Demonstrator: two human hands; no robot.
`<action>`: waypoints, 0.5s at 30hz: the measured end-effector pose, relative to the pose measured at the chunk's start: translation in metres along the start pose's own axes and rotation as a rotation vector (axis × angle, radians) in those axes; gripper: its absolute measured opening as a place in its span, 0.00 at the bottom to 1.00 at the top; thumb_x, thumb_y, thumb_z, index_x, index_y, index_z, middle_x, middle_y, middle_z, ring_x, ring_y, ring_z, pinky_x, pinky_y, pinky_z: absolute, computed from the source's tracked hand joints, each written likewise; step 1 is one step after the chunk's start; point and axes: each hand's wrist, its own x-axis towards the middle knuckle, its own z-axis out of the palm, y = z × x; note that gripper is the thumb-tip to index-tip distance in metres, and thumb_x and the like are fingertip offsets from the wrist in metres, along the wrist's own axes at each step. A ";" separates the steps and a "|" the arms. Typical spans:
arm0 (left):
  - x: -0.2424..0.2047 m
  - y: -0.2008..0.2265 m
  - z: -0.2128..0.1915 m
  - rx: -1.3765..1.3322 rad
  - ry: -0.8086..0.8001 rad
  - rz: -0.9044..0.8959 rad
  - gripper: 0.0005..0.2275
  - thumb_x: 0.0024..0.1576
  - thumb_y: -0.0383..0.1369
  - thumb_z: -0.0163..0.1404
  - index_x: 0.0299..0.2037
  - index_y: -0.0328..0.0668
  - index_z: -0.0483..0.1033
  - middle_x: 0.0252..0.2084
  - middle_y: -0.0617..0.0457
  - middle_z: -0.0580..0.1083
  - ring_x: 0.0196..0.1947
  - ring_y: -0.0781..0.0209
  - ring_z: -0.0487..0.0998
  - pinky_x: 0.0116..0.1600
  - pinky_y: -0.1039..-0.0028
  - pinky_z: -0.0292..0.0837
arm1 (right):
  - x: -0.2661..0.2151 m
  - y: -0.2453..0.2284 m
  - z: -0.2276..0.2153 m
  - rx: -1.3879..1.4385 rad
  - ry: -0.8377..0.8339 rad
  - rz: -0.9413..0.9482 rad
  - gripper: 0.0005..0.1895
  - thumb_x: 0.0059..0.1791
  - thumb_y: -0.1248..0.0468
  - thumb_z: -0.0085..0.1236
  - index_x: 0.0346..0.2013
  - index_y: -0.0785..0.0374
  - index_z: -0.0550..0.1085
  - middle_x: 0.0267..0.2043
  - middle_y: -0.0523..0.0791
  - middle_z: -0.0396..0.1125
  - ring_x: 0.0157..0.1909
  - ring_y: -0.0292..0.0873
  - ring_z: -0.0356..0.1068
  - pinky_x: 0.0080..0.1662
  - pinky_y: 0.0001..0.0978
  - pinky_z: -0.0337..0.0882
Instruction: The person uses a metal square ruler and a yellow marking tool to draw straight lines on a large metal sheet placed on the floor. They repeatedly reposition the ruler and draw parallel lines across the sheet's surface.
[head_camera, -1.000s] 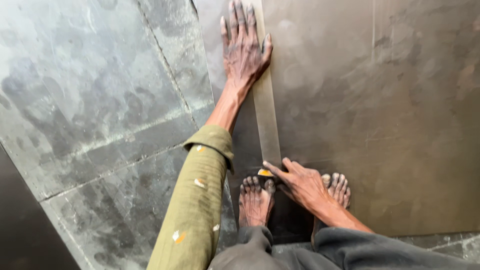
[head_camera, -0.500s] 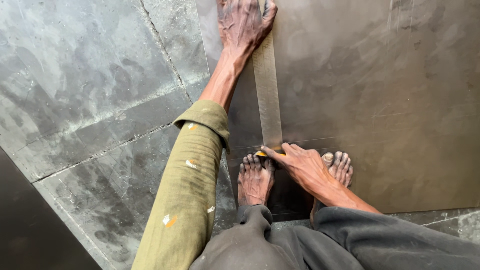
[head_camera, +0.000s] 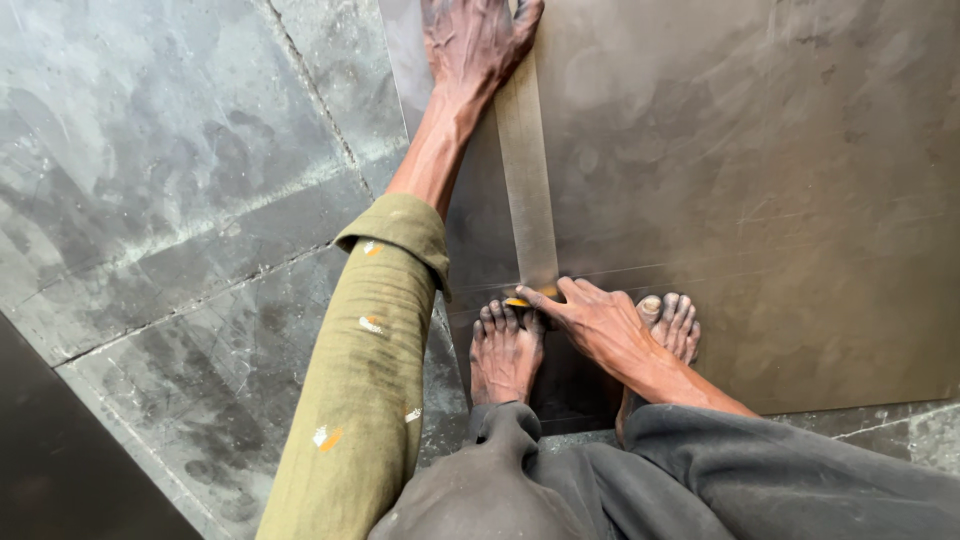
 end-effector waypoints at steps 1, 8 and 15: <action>0.005 0.004 -0.002 -0.001 -0.031 -0.022 0.26 0.59 0.49 0.49 0.58 0.36 0.72 0.59 0.36 0.68 0.62 0.41 0.64 0.65 0.47 0.57 | -0.003 0.000 -0.004 0.019 -0.057 0.025 0.33 0.48 0.67 0.52 0.68 0.45 0.64 0.39 0.48 0.66 0.41 0.50 0.71 0.34 0.42 0.71; 0.045 -0.001 -0.016 0.098 -0.075 0.016 0.35 0.61 0.49 0.48 0.75 0.36 0.57 0.78 0.34 0.48 0.79 0.40 0.43 0.79 0.46 0.35 | -0.003 0.032 -0.030 0.555 0.228 0.221 0.15 0.52 0.65 0.54 0.54 0.59 0.73 0.42 0.49 0.77 0.42 0.47 0.79 0.44 0.38 0.77; 0.055 0.000 -0.013 0.071 -0.123 -0.051 0.34 0.57 0.49 0.48 0.73 0.42 0.60 0.77 0.37 0.51 0.78 0.41 0.46 0.78 0.47 0.36 | 0.018 0.110 -0.082 0.472 0.359 0.377 0.15 0.52 0.64 0.55 0.52 0.66 0.74 0.34 0.49 0.77 0.34 0.44 0.74 0.39 0.38 0.74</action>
